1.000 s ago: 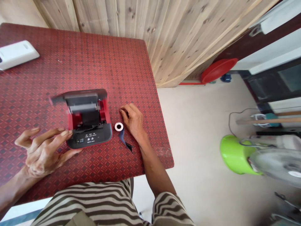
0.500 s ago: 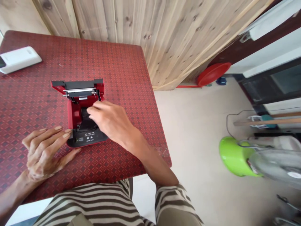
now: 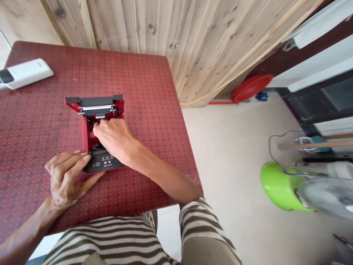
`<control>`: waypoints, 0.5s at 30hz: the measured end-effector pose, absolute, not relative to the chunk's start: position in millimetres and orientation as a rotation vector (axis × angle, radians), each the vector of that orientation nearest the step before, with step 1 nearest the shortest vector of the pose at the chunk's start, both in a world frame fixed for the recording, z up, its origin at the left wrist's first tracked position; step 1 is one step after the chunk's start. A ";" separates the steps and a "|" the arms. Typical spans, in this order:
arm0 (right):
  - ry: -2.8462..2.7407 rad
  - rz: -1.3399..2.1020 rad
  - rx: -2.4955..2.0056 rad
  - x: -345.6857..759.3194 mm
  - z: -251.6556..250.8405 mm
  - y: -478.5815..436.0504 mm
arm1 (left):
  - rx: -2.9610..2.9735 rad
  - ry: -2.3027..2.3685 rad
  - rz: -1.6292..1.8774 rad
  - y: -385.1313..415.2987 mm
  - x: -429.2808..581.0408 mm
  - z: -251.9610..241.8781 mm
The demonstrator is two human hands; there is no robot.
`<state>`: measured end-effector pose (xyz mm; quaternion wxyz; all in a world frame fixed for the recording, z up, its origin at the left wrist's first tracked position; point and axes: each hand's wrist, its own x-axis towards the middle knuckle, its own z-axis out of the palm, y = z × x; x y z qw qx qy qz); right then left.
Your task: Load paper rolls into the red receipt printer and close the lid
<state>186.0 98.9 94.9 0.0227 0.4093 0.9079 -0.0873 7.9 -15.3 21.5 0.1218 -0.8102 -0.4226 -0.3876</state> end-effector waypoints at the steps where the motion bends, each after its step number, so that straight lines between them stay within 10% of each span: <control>1: 2.808 -0.275 1.269 185.5 94.4 100.1 | -2.363 -1.237 -1.137 -15.3 7.9 21.0; 15: 3.138 -0.646 1.547 242.0 124.1 73.5 | -2.396 -1.273 -1.179 -15.1 8.3 18.8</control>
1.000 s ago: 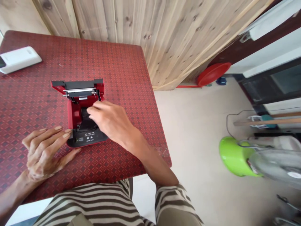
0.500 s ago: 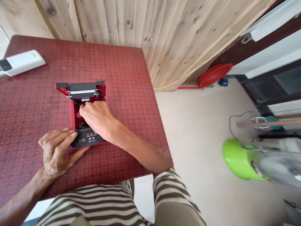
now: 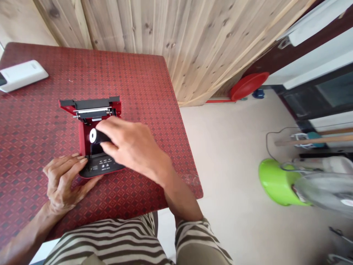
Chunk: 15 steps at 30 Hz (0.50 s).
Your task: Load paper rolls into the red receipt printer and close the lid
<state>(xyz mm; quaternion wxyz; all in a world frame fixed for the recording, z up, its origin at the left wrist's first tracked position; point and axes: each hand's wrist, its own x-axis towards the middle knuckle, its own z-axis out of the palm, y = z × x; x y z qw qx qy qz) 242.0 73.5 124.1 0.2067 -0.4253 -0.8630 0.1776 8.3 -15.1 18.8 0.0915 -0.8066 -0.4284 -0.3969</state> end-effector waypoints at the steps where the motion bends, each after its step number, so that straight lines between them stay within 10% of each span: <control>1: -2.251 0.549 -1.190 254.1 119.5 76.6 | -2.401 -1.265 -1.180 -14.9 7.8 18.6; 15: -1.623 0.984 -1.355 293.9 -11.4 108.9 | -2.438 -1.209 -1.209 -9.8 7.3 23.1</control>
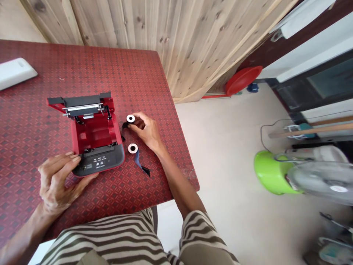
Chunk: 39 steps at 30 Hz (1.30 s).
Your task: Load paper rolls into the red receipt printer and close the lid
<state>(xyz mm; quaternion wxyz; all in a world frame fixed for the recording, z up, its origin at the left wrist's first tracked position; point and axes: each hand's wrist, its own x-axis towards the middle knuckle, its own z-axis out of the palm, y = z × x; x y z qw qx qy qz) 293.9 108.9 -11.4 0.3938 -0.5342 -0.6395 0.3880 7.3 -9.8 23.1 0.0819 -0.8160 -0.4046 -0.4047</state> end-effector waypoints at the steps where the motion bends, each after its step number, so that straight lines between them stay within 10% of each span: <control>1: -1.631 0.989 -1.354 296.4 -8.8 106.3 | -2.442 -1.209 -1.208 -9.8 7.1 23.1; 13: -1.796 1.260 -1.377 320.3 15.2 33.1 | -2.445 -1.189 -1.246 -8.9 7.1 20.8; 29: -2.693 0.293 -1.110 216.1 112.4 70.6 | -2.452 -1.262 -1.236 -15.1 7.6 21.1; 39: -2.957 0.409 -1.271 188.2 102.8 102.7 | -2.472 -1.265 -1.253 -15.0 7.9 22.1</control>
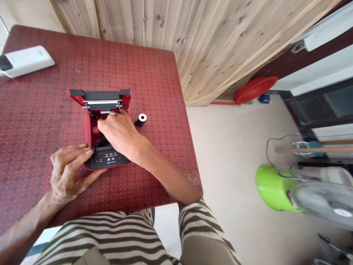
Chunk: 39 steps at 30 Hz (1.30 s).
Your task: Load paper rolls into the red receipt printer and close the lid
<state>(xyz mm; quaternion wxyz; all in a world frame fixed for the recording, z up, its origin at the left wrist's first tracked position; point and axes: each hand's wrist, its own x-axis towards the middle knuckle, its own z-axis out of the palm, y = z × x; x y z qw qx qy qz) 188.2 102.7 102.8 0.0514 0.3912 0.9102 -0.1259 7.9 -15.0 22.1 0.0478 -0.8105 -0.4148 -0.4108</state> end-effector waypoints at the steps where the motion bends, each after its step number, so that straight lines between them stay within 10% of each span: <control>1: 2.764 -0.390 1.189 187.5 102.4 103.6 | -2.473 -1.266 -1.251 -15.1 8.0 22.0; 15: 3.142 -1.049 0.944 243.3 109.4 78.0 | -2.566 -1.274 -1.256 -12.9 -1.3 40.4; 25: 3.371 -0.598 1.370 236.4 89.4 49.9 | -2.551 -1.531 -1.186 81.5 -6.3 97.1; 39: 3.442 -0.069 1.561 234.3 69.8 9.7 | -2.783 -1.223 -1.024 25.0 -2.7 55.2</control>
